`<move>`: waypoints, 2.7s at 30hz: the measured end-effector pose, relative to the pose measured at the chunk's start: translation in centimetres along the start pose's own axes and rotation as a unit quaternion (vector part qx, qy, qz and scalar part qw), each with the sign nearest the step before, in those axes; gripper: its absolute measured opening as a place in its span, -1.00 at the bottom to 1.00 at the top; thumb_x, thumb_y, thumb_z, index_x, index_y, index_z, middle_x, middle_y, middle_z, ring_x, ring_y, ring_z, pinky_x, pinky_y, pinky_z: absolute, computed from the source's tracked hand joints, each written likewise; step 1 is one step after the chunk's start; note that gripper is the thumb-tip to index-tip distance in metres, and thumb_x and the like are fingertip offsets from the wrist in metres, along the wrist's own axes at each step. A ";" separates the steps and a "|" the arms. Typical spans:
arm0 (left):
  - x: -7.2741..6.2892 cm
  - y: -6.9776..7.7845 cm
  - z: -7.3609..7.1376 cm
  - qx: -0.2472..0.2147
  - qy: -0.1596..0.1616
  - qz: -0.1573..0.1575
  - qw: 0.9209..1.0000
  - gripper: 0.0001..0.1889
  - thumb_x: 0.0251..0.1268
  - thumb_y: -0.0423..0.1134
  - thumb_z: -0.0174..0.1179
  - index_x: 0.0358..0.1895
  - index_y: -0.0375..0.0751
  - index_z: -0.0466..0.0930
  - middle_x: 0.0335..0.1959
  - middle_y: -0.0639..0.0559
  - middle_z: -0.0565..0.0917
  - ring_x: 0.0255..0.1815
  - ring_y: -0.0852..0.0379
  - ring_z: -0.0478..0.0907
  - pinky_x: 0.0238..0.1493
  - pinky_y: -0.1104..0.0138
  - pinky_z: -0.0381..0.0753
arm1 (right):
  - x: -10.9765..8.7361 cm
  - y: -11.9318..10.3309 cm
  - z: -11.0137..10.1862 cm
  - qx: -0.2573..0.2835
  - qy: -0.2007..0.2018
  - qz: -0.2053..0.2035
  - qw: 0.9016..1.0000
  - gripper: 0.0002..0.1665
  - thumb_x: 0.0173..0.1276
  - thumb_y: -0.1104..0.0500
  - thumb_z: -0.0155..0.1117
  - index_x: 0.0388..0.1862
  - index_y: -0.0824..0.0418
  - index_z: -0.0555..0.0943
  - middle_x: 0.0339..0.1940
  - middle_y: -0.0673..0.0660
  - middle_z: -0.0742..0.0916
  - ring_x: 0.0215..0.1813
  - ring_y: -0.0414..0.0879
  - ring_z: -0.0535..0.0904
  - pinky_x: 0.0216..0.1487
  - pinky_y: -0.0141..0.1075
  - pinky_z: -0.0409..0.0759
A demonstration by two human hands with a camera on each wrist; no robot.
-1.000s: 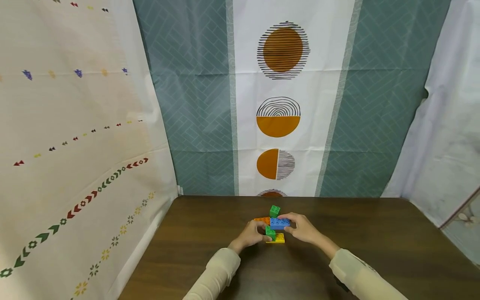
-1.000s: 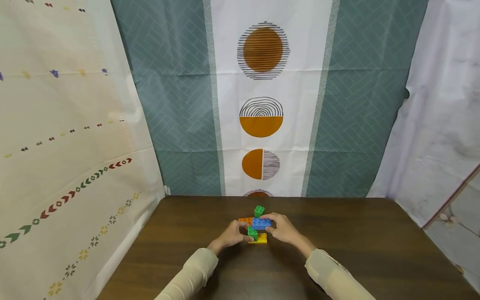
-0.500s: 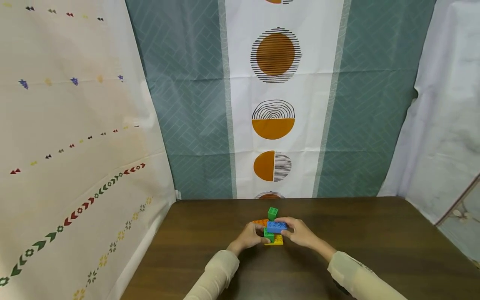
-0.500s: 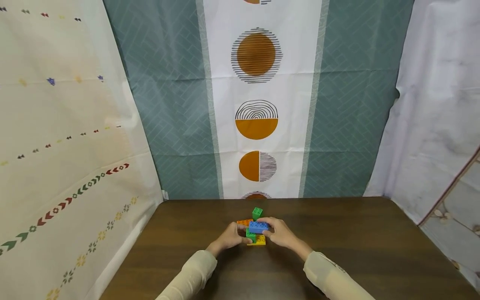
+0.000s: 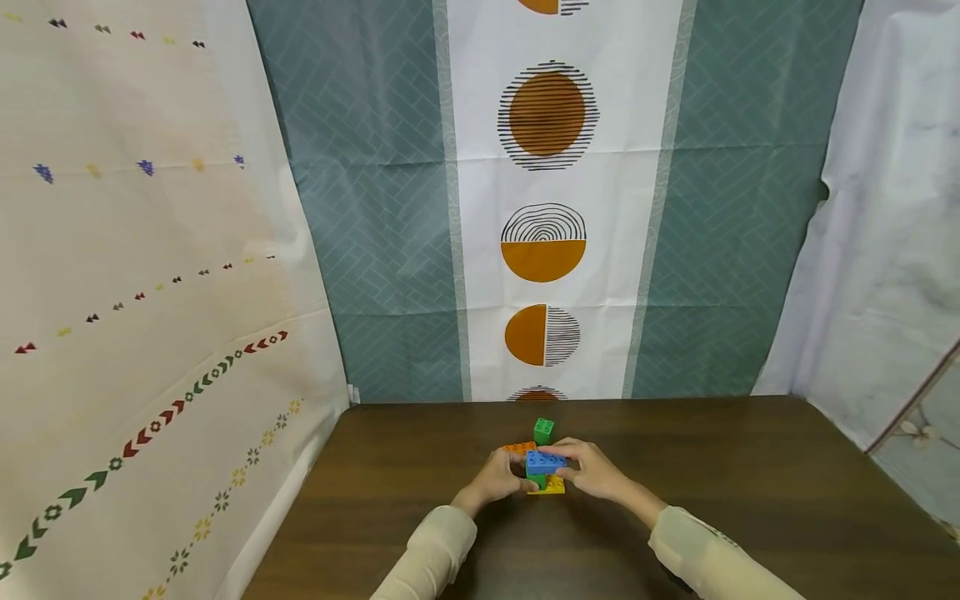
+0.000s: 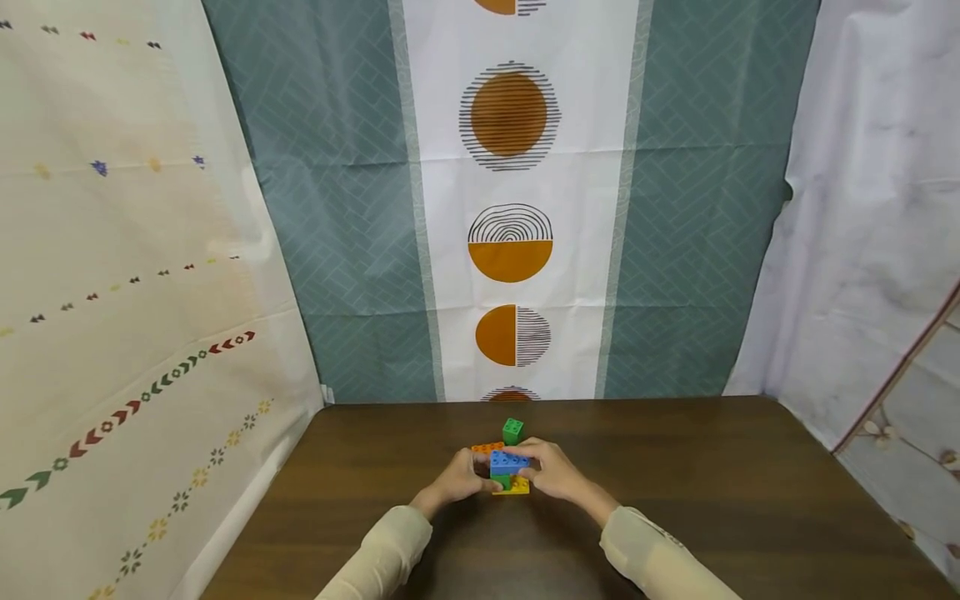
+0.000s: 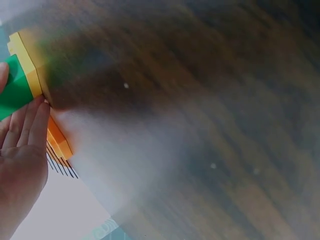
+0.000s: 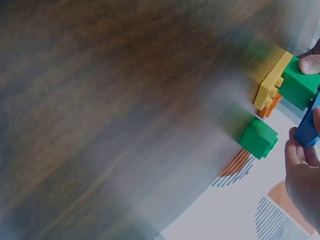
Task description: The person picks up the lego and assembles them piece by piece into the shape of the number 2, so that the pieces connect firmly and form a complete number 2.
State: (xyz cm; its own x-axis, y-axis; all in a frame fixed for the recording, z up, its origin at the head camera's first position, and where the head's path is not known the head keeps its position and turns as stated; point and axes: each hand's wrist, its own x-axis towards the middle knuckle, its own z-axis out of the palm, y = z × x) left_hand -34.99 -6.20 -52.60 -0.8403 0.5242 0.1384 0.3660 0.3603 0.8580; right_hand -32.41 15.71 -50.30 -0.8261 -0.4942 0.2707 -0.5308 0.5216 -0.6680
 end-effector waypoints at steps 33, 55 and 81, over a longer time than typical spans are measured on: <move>0.3 0.1 0.0 0.065 -0.005 -0.019 0.998 -0.72 -0.02 -0.33 0.47 -0.21 -0.34 0.70 -0.34 -0.09 0.77 -0.40 0.32 0.55 -0.26 0.45 0.58 | 0.3 -0.6 -0.2 -0.036 -0.029 0.004 0.999 -0.47 0.26 0.45 0.25 0.25 0.31 0.54 0.05 0.25 0.65 0.05 0.09 0.57 0.10 -0.07 0.62; -0.4 -0.4 -0.4 0.044 -0.017 -0.001 0.999 -0.74 0.05 -0.34 0.43 -0.18 -0.37 0.69 -0.29 -0.16 0.76 -0.39 0.30 0.55 -0.26 0.47 0.59 | 0.0 -1.5 0.2 -0.110 -0.040 -0.043 0.992 -0.44 0.24 0.44 0.29 0.26 0.34 0.51 0.00 0.22 0.64 -0.13 -0.10 0.55 -0.08 -0.34 0.65; 0.4 0.3 -0.2 0.063 -0.018 0.012 0.998 -0.65 0.12 -0.33 0.39 -0.01 -0.36 0.64 -0.22 -0.18 0.76 -0.31 0.22 0.64 -0.18 0.35 0.68 | 0.4 -0.9 -0.6 -0.097 -0.028 -0.032 0.994 -0.43 0.22 0.42 0.32 0.24 0.33 0.53 -0.03 0.25 0.64 -0.07 0.03 0.59 0.01 -0.17 0.67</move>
State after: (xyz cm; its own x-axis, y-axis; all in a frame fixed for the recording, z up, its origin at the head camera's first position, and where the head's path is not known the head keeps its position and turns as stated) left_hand -35.28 -6.04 -52.24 -0.8168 0.5600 0.1386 0.4354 0.4409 0.7849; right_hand -32.37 15.46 -49.22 -0.7803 -0.5660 0.2661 -0.6132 0.6086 -0.5035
